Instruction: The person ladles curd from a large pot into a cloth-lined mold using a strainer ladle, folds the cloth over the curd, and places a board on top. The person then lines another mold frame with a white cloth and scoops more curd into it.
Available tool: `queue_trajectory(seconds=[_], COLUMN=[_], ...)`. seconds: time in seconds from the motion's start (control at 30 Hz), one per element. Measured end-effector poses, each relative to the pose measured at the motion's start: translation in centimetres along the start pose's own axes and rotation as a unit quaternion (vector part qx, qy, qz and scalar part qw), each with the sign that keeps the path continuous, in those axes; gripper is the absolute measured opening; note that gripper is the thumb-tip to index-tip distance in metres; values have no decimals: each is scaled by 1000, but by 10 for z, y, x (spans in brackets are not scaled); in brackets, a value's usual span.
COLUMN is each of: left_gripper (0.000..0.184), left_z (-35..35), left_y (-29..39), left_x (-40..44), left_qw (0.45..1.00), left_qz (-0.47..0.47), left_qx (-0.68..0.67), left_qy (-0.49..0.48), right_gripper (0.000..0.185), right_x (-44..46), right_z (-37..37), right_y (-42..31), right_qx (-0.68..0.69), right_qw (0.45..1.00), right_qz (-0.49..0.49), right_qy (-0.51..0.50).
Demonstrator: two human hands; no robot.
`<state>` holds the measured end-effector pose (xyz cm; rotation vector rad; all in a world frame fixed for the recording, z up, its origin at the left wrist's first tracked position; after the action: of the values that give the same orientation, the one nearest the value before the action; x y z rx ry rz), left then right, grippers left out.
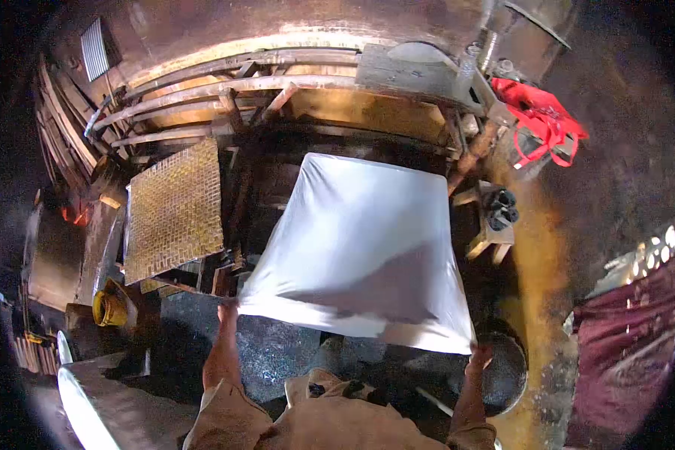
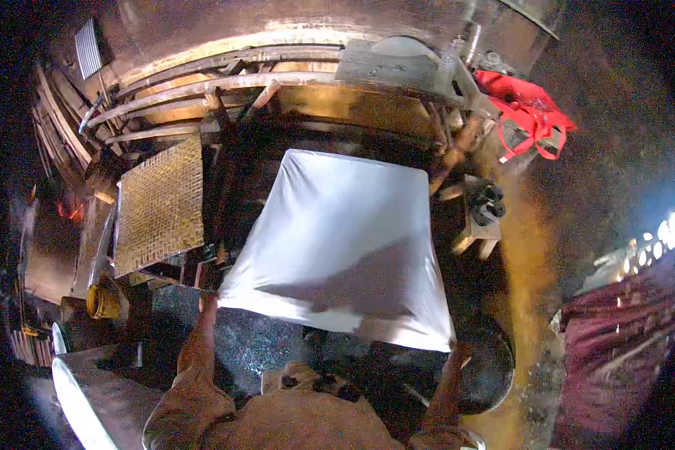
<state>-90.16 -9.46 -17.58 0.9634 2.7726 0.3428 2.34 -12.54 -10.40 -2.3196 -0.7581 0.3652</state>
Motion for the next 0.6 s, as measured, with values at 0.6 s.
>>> queue_trajectory(seconds=[0.6], left_gripper=[38], left_z=[88], left_y=[381], left_x=[156], left_qw=[792], left_qz=[-153], left_qx=[-354], left_qy=[-473], right_gripper=[30], right_x=[16], right_z=[141], right_y=[-167], right_qx=[-45], right_qw=[971], right_qz=[-42], right_qy=[-230])
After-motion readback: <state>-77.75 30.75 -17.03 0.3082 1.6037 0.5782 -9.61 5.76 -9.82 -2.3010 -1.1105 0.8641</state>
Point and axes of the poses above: each hand's wrist, its own x-axis towards the middle knuckle, its own z-axis out of the palm, y = z × x, the point moved 6 cm from there along x, towards the middle knuckle, and after that the axes turned 6 degrees about -z, right-handed, at the moved point
